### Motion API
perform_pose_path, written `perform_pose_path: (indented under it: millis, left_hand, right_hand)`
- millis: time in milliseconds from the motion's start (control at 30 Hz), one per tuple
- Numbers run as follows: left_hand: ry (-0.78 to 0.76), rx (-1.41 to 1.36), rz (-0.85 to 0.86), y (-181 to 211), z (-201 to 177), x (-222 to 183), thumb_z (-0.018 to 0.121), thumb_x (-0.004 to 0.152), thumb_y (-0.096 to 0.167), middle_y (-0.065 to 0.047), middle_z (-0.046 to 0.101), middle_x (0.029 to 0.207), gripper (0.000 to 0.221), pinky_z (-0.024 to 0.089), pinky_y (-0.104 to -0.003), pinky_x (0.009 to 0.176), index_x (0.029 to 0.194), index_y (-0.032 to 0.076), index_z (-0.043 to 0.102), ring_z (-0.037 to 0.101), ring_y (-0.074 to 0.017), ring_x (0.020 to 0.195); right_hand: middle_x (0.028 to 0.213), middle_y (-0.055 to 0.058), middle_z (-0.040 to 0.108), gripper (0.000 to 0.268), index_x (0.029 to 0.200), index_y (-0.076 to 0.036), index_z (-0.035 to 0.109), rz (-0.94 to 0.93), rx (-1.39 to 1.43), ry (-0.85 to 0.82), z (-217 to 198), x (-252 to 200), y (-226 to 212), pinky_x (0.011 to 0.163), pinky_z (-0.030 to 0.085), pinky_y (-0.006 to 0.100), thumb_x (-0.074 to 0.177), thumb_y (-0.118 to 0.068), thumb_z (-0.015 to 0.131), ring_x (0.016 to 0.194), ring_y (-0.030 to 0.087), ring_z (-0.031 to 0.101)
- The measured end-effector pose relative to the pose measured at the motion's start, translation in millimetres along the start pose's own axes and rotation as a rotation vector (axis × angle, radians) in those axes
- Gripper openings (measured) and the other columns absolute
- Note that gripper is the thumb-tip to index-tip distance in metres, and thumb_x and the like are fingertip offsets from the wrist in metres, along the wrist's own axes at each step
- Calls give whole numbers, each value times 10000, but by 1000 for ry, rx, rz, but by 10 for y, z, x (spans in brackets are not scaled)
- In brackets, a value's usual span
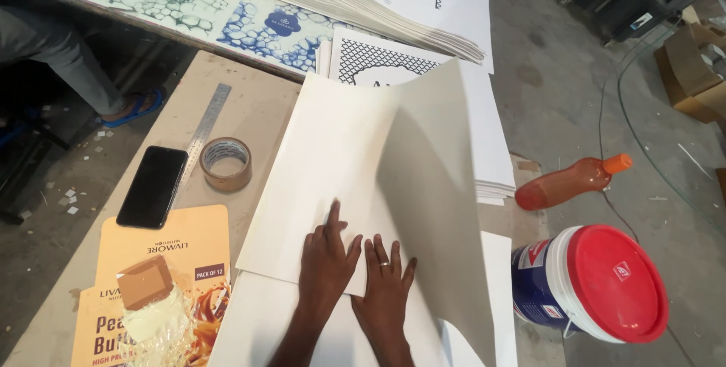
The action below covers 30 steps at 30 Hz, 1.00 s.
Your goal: The person is preparing large white paper sheets, possibly for packaging or printing, by aligning them and applying tape.
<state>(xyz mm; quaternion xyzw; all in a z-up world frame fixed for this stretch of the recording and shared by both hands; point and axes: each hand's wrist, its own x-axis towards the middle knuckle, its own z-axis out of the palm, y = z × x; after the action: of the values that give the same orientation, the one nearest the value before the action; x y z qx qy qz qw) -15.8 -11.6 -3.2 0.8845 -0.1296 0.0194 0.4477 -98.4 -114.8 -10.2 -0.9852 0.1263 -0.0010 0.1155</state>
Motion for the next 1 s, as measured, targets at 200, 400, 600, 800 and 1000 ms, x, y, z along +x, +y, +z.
perform_pose_path:
  millis: [200, 400, 600, 800, 1000]
  left_hand:
    - [78, -124, -16, -12, 32, -2, 755, 874, 266, -184, 711, 1141, 835, 488, -457, 905, 1514, -34, 310, 704, -326, 1010]
    - [86, 35, 95, -197, 187, -65, 807, 822, 310, -229, 694, 1171, 796, 504, -472, 952, 1399, -3, 358, 672, -383, 1017]
    - [62, -140, -107, -5, 12, -20, 770, 867, 303, -202, 706, 1166, 913, 516, -473, 906, 1529, -35, 240, 664, -383, 1072]
    - [39, -100, -121, -25, 36, -20, 770, 865, 325, -178, 718, 1164, 920, 536, -466, 894, 1536, -11, 237, 675, -365, 1045]
    - [22, -79, -150, -12, 32, -21, 773, 856, 323, -159, 714, 1189, 920, 534, -464, 876, 1537, 4, 243, 663, -367, 1035]
  right_hand:
    - [1622, 107, 339, 1001, 1522, -86, 371, -24, -19, 32, 10, 1, -5, 1173, 77, 699, 633, -87, 833, 1500, 403, 187]
    - [1582, 142, 384, 866, 1591, -149, 341, 256, 286, -163, 259, -5, 98, 1207, 320, 555, 829, -223, 745, 1428, 377, 364]
    - [1644, 125, 329, 1006, 1544, -95, 359, 7, -7, -41, -89, 39, -60, 1157, 107, 701, 642, -58, 802, 1507, 422, 190]
    - [1645, 141, 319, 1011, 1540, -64, 358, -30, -35, -23, -35, 16, -19, 1148, 94, 732, 628, -53, 796, 1493, 432, 179]
    - [1652, 134, 308, 1022, 1541, -75, 355, -10, -18, -56, -70, 28, -34, 1151, 71, 722, 619, -39, 792, 1546, 445, 154]
